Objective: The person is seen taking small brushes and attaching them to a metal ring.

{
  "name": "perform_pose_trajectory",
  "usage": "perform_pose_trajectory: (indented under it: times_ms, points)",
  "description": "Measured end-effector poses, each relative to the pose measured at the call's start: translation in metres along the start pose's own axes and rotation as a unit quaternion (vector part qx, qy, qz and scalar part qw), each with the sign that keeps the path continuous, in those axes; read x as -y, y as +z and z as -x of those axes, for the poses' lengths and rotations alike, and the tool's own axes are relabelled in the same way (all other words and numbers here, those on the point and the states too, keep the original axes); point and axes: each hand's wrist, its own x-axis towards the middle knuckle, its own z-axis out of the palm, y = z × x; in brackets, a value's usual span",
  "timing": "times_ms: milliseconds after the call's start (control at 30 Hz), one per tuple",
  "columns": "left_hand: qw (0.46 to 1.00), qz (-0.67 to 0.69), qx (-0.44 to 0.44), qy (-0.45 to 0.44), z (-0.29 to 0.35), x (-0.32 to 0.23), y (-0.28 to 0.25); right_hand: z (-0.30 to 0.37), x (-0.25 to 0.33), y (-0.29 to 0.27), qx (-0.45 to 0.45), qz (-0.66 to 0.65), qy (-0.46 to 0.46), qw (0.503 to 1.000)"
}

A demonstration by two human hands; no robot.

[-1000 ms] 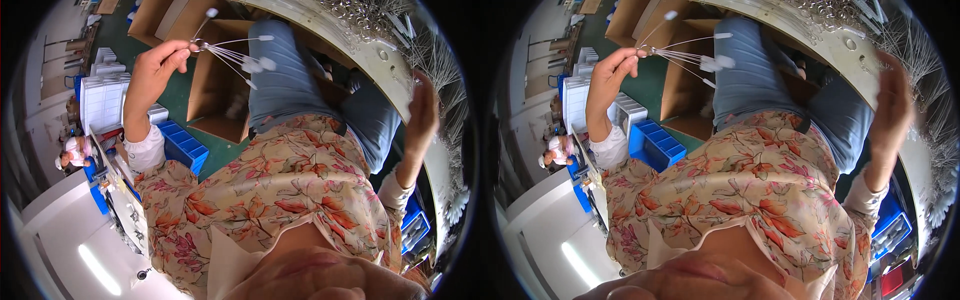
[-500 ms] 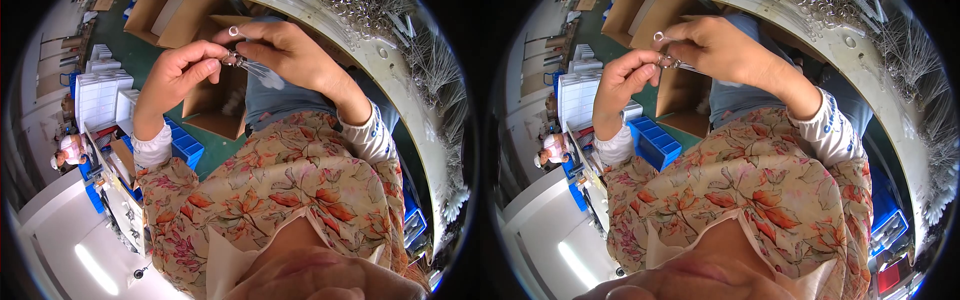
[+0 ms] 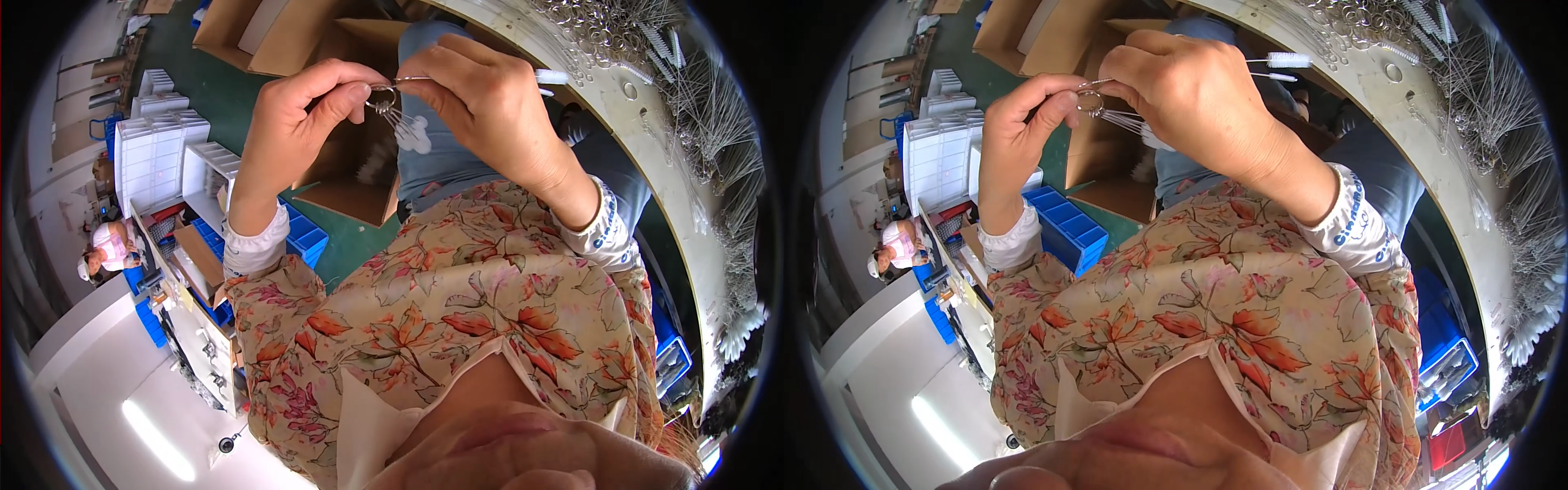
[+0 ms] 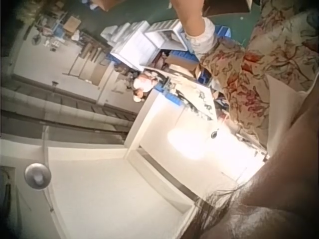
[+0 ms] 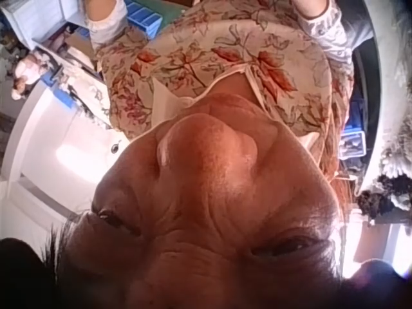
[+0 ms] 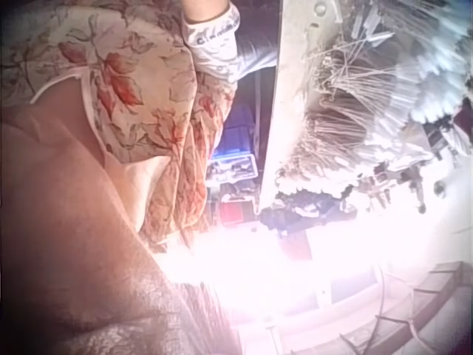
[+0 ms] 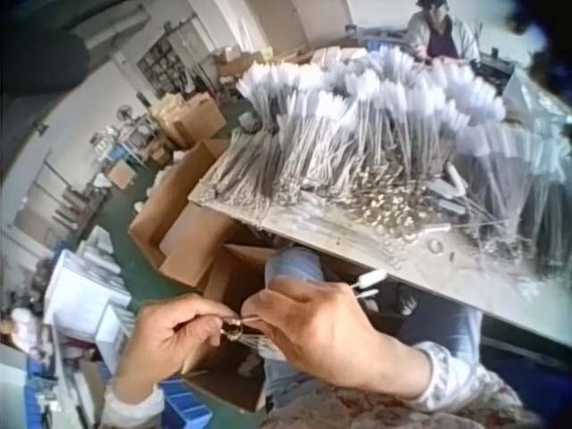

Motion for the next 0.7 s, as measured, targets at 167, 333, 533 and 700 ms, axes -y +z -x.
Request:
perform_pose_trajectory:
  times_ms: [167,333,533,700]
  points:
    - [0.979,0.167,0.083,-0.083,-0.001,0.005,-0.014,0.002,0.002,-0.004,-0.010,0.020,-0.016,1.000]
    - [0.952,0.202,0.175,-0.151,-0.002,0.009,-0.015,0.007,-0.001,0.004,-0.036,0.022,-0.084,0.996]
    - [0.936,0.244,0.208,-0.146,0.001,0.016,-0.019,0.006,0.020,-0.011,0.016,0.161,-0.154,0.975]
    - [0.908,0.355,0.109,-0.193,0.011,0.016,-0.016,0.013,0.017,-0.007,0.071,0.173,-0.026,0.982]
